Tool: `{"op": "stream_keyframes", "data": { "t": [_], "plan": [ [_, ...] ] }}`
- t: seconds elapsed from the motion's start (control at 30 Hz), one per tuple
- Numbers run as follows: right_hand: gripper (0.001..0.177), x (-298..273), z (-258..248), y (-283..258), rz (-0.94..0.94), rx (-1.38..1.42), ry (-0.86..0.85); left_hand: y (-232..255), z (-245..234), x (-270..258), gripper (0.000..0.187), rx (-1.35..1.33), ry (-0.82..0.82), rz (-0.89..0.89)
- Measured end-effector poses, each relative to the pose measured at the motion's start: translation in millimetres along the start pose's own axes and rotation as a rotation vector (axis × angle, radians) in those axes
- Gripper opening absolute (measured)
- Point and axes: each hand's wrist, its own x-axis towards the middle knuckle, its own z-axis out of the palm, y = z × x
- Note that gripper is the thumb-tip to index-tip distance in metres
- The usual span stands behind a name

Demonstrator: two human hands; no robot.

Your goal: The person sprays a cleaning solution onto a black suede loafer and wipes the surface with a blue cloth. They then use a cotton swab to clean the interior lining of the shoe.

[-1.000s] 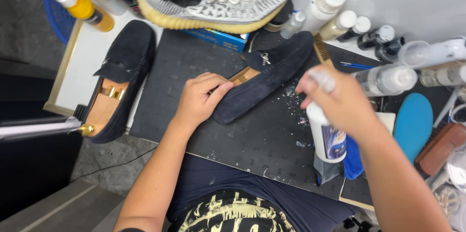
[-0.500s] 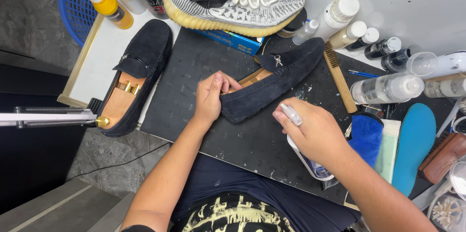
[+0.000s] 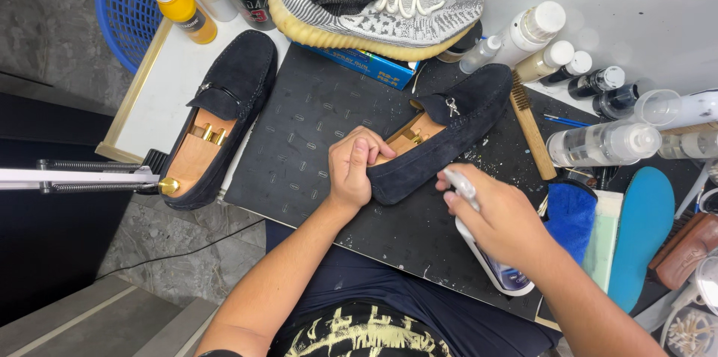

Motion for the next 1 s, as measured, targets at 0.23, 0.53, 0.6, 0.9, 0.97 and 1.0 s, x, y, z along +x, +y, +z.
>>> {"op": "stream_keyframes", "data": {
  "t": [0.23,0.53,0.6,0.9,0.97,1.0],
  "plan": [
    [0.022,-15.5,3.1,-10.9,-0.091,-0.113,0.097,-13.2,-2.5,-5.4,0.055,-0.133,0.001,-0.067],
    [0.02,-13.9,10.0,-18.4,-0.14,-0.171,0.062,-24.6,-6.3,-9.5,0.058,-0.264,-0.038,-0.104],
    [0.019,-12.8,11.2,-18.4,-0.146,-0.196,0.077,-25.3,-6.8,-8.7,0.058,-0.3,-0.039,-0.106],
    [0.018,-17.0,20.7,-35.6,-0.148,-0.04,0.037,-23.0,-7.5,-7.2,0.057,-0.268,-0.03,-0.109],
    [0.02,-15.6,24.2,-37.3,-0.148,-0.097,0.014,-23.5,-6.7,-8.3,0.057,-0.299,-0.025,-0.11],
    [0.02,-14.0,24.8,-38.1,-0.151,-0.127,0.005,-24.0,-6.6,-7.0,0.057,-0.314,-0.023,-0.105]
  ]
}}
